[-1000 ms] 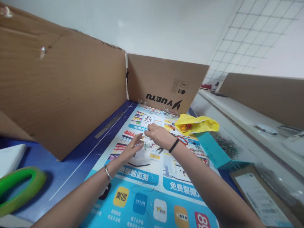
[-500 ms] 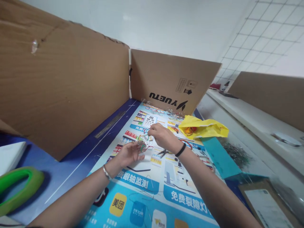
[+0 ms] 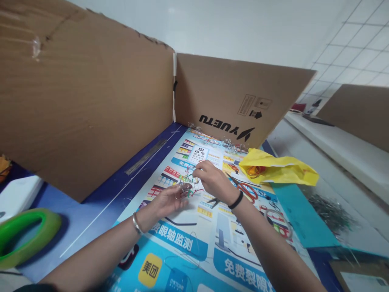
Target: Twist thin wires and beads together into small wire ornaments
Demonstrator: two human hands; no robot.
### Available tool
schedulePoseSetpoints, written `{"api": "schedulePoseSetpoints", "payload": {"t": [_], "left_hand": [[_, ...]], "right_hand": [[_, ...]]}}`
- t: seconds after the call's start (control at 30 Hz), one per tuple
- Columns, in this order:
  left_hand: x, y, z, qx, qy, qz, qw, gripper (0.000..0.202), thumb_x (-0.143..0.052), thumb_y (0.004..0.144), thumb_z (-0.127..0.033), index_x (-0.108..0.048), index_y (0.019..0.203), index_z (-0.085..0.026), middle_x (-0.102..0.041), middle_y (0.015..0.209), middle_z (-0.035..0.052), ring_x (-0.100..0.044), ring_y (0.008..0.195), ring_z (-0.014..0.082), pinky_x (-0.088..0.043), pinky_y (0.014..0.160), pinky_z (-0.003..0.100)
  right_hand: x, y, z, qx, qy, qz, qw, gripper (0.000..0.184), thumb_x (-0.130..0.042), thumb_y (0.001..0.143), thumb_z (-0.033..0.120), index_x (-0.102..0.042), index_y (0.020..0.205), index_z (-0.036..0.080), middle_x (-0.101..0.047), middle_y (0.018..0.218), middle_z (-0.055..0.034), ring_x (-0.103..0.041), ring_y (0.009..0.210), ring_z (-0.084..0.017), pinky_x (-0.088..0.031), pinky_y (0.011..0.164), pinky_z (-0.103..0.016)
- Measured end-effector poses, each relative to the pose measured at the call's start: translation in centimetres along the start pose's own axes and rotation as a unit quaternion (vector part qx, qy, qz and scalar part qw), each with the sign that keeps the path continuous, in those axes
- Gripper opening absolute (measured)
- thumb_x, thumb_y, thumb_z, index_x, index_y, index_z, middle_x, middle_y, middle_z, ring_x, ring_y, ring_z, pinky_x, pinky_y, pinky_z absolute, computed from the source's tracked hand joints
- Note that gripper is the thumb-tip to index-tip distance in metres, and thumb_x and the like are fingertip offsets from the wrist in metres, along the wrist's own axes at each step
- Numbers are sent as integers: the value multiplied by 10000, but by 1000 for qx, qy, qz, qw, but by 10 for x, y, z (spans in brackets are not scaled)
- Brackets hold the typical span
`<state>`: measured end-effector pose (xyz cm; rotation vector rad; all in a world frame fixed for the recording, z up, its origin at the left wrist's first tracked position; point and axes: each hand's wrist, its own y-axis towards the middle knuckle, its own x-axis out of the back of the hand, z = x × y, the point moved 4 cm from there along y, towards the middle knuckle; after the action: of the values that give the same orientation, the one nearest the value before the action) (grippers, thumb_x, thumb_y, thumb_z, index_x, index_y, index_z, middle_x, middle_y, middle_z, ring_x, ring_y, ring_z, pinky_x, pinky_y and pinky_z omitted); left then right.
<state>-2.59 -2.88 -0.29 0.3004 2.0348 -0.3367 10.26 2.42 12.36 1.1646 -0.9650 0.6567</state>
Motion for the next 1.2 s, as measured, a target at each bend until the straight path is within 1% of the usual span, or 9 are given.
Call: {"api": "schedulePoseSetpoints", "payload": {"t": [0.2, 0.33, 0.53, 0.63, 0.77, 0.87, 1.0, 1.1, 1.2], "left_hand": [[-2, 0, 4, -9, -22, 6, 1000, 167, -586, 751, -52, -657, 897, -94, -643, 942, 75, -576, 793, 132, -483, 635, 233], [-3, -1, 6, -26, -26, -23, 999, 184, -594, 757, -57, -657, 926, -96, -638, 1001, 75, -578, 845, 137, -476, 620, 219], [-3, -1, 11, -38, -29, -44, 998, 212, -638, 730, -70, -653, 940, -93, -646, 969, 74, -584, 789, 116, -468, 607, 216], [-2, -1, 7, -41, -47, -47, 997, 204, -636, 691, -64, -657, 893, -94, -661, 921, 78, -595, 791, 139, -473, 624, 234], [-1, -3, -8, -68, -91, -38, 993, 155, -612, 644, -107, -653, 792, -88, -674, 809, 77, -609, 799, 187, -493, 686, 299], [2, -3, -19, -79, -94, -44, 991, 150, -581, 684, -156, -650, 795, -82, -677, 783, 79, -617, 783, 206, -501, 699, 347], [6, -3, -22, -52, -83, -57, 994, 153, -547, 772, -230, -630, 768, -102, -670, 778, 73, -624, 803, 229, -507, 686, 383], [9, -2, -22, -21, -66, -65, 995, 217, -536, 814, -299, -606, 728, -113, -657, 736, 64, -627, 790, 230, -509, 648, 368], [10, -2, -20, 11, -48, -73, 996, 268, -529, 835, -349, -606, 750, -107, -663, 762, 75, -630, 782, 218, -510, 651, 353]], "right_hand": [[-6, -4, -4, -2, 22, -30, 999, 343, -382, 756, -40, -557, 916, 207, -552, 956, -81, -499, 938, -209, -455, 803, -374], [-9, -7, -6, -6, 21, -34, 999, 345, -385, 758, -40, -560, 924, 207, -555, 969, -86, -506, 946, -211, -463, 791, -370], [-12, -12, -9, -14, 32, -43, 998, 349, -393, 761, -31, -568, 948, 206, -552, 973, -88, -511, 936, -210, -468, 797, -384], [-15, -16, -11, -33, 46, -51, 997, 379, -391, 752, -34, -584, 958, 218, -542, 980, -84, -512, 945, -214, -475, 792, -390], [-21, -28, -14, -93, 144, -122, 978, 372, -402, 768, -11, -610, 949, 239, -535, 951, -64, -544, 889, -189, -497, 733, -356], [-35, -37, -14, -143, 243, -135, 950, 306, -427, 778, 19, -622, 868, 237, -536, 863, -37, -555, 785, -156, -497, 641, -299], [-48, -47, -11, -178, 259, -164, 935, 249, -450, 774, 40, -617, 783, 226, -536, 793, -23, -552, 776, -155, -483, 654, -298], [-52, -51, -10, -181, 243, -178, 936, 253, -446, 783, 44, -620, 807, 227, -545, 792, -24, -551, 787, -158, -478, 672, -304], [-53, -54, -12, -183, 225, -178, 940, 263, -440, 785, 40, -622, 832, 224, -547, 795, -26, -551, 783, -159, -472, 676, -308]]}}
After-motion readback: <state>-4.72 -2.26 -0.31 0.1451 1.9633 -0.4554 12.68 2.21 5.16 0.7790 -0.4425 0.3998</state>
